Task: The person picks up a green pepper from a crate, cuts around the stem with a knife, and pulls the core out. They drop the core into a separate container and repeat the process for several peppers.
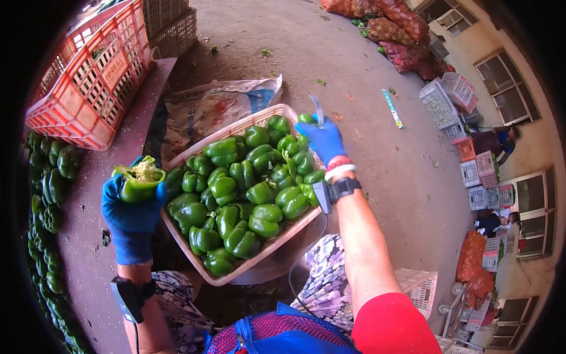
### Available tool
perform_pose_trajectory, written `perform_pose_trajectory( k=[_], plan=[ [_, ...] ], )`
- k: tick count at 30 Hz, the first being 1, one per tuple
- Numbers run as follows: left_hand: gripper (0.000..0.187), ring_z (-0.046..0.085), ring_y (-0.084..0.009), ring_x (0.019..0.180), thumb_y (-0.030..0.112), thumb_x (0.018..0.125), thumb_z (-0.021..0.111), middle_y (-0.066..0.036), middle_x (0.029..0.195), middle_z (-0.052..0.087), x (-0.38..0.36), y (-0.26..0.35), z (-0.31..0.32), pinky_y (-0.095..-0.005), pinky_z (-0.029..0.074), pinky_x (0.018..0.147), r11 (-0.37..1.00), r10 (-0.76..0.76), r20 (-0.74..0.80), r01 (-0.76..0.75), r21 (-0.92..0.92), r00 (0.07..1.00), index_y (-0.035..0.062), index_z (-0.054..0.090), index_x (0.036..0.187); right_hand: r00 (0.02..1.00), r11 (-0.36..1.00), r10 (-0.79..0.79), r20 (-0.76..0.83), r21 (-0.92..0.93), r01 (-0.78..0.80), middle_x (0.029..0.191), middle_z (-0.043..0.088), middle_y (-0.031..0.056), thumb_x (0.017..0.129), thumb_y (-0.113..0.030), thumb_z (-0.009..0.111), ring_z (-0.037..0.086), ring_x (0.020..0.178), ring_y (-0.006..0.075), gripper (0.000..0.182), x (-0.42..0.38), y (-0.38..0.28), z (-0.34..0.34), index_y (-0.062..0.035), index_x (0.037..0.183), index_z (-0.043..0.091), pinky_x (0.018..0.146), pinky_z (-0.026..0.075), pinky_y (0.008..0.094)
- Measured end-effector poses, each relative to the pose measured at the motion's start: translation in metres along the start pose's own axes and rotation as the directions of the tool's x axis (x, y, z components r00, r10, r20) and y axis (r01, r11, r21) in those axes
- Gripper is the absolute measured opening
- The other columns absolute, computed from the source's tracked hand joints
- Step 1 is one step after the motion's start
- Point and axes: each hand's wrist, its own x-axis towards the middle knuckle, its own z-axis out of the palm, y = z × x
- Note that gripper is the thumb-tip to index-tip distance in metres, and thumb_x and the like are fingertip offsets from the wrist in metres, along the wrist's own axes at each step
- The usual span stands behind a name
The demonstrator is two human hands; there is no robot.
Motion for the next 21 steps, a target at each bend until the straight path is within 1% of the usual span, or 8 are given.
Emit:
perform_pose_trajectory(
  k=[2,6,12,14,15,16,19,21],
  plan=[
    [0.062,0.059,-0.0355,0.119,0.03,0.086,0.061,-0.02,0.133,0.058,-0.009,0.001,0.014,-0.0555,0.057,0.091,0.999,-0.03,0.016,0.029,0.036,0.999,-0.0026,0.05,0.138,0.982,0.951,-0.171,-0.084,-0.273,0.143,0.101,0.067,0.0145,0.078,-0.036,0.083,0.07,0.082,0.0324,0.051,0.02,0.028,0.025,-0.0043,0.114,0.067,0.077,0.057,0.0424],
    [0.065,0.058,-0.0372,0.121,0.029,0.086,0.059,-0.021,0.139,0.056,-0.017,0.001,0.025,-0.0567,0.057,0.092,0.99,-0.102,0.051,0.097,0.1,0.993,-0.0014,0.047,0.143,0.963,0.641,-0.266,-0.03,-0.752,0.153,0.123,0.047,0.0223,0.076,-0.033,0.081,0.064,0.098,0.0438,0.048,0.012,0.059,0.084,-0.0085,0.113,0.063,0.084,0.054,0.0495],
    [0.067,0.059,-0.0343,0.121,0.053,0.096,0.056,-0.018,0.133,0.06,-0.019,-0.03,0.03,-0.0586,0.052,0.099,0.686,0.251,0.156,-0.289,0.668,0.956,-0.0008,0.053,0.136,0.979,0.738,-0.184,0.084,-0.647,0.194,0.125,0.051,0.0254,0.076,-0.039,0.082,0.061,0.108,0.0449,0.056,0.011,0.067,0.083,-0.0091,0.119,0.061,0.095,0.051,0.0503],
    [0.063,0.059,-0.0335,0.12,0.051,0.097,0.055,-0.018,0.131,0.061,-0.016,-0.03,0.039,-0.0588,0.049,0.102,0.774,0.208,0.104,-0.228,0.591,0.973,-0.0005,0.055,0.134,0.972,0.733,-0.152,0.18,-0.639,0.233,0.127,0.052,0.0271,0.075,-0.042,0.083,0.06,0.111,0.0443,0.063,0.024,0.063,0.07,-0.0106,0.125,0.061,0.098,0.05,0.0486],
    [0.061,0.06,-0.0331,0.12,0.05,0.098,0.054,-0.017,0.13,0.062,-0.015,-0.027,0.041,-0.0588,0.048,0.103,0.809,0.191,0.079,-0.203,0.551,0.978,-0.0003,0.056,0.133,0.93,0.732,-0.215,0.298,-0.581,0.356,0.128,0.055,0.0291,0.073,-0.045,0.084,0.059,0.116,0.0414,0.073,0.03,0.062,0.057,-0.0098,0.133,0.06,0.101,0.049,0.0464],
    [0.059,0.06,-0.0327,0.119,0.049,0.099,0.054,-0.017,0.129,0.063,-0.015,-0.024,0.041,-0.0589,0.047,0.105,0.843,0.173,0.05,-0.174,0.508,0.984,-0.0001,0.057,0.132,0.902,0.742,-0.362,0.237,-0.512,0.432,0.118,0.062,0.0285,0.074,-0.046,0.085,0.061,0.115,0.0417,0.079,0.021,0.051,0.055,-0.0031,0.134,0.058,0.1,0.05,0.0446],
    [0.051,0.06,-0.0308,0.119,0.038,0.098,0.054,-0.016,0.127,0.064,-0.016,-0.025,0.033,-0.0546,0.045,0.108,0.92,0.123,0.077,-0.143,0.366,0.989,-0.0002,0.055,0.133,0.963,0.944,-0.143,0.227,-0.26,0.201,0.095,0.068,0.0163,0.082,-0.043,0.08,0.068,0.083,0.0285,0.064,-0.02,0.001,0.047,-0.0008,0.126,0.06,0.073,0.056,0.0368],
    [0.047,0.061,-0.0294,0.119,0.028,0.097,0.056,-0.016,0.127,0.064,-0.018,-0.03,0.026,-0.0501,0.046,0.109,0.912,0.163,0.257,-0.245,0.33,0.953,-0.0004,0.053,0.135,0.867,0.964,0.134,0.48,0.138,-0.226,0.088,0.068,0.0091,0.089,-0.041,0.075,0.066,0.066,0.019,0.052,-0.068,-0.031,0.059,-0.0038,0.123,0.061,0.058,0.054,0.0306]
  ],
)
